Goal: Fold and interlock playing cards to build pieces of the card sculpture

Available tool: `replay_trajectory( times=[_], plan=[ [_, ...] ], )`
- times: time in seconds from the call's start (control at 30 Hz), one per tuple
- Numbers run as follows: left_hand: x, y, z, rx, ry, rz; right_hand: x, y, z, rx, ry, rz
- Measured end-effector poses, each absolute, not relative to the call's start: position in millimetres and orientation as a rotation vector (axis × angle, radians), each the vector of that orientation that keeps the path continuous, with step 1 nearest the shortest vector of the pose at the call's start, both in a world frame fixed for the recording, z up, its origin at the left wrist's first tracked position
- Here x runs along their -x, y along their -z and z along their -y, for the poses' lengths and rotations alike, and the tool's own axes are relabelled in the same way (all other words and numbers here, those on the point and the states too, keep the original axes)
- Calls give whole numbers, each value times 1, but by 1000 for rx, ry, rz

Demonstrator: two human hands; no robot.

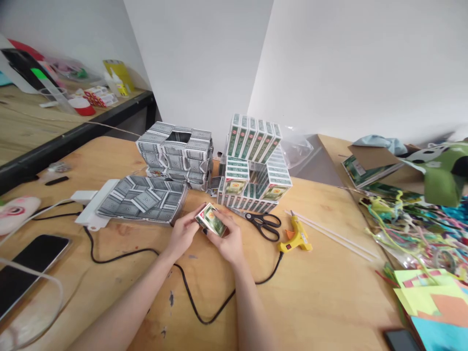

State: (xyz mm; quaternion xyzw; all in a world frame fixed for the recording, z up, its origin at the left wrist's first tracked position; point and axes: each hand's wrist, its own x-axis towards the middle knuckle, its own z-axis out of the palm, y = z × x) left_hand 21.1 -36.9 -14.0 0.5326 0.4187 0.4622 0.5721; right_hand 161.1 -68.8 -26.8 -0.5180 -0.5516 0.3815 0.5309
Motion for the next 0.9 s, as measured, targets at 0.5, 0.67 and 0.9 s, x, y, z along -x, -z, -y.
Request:
replay_trajectory(
  times=[0.5, 0.67, 0.9],
  plan=[
    [-20, 4, 40, -1180, -1079, -918, -161, 29, 69, 1212, -935, 1309],
    [-20, 3, 40, -1198, -1086, -931, -162, 30, 69, 1224, -934, 1326],
    [-19, 3, 42, -1212, -1102, -897, -163, 31, 70, 1212, -981, 1301]
  ],
)
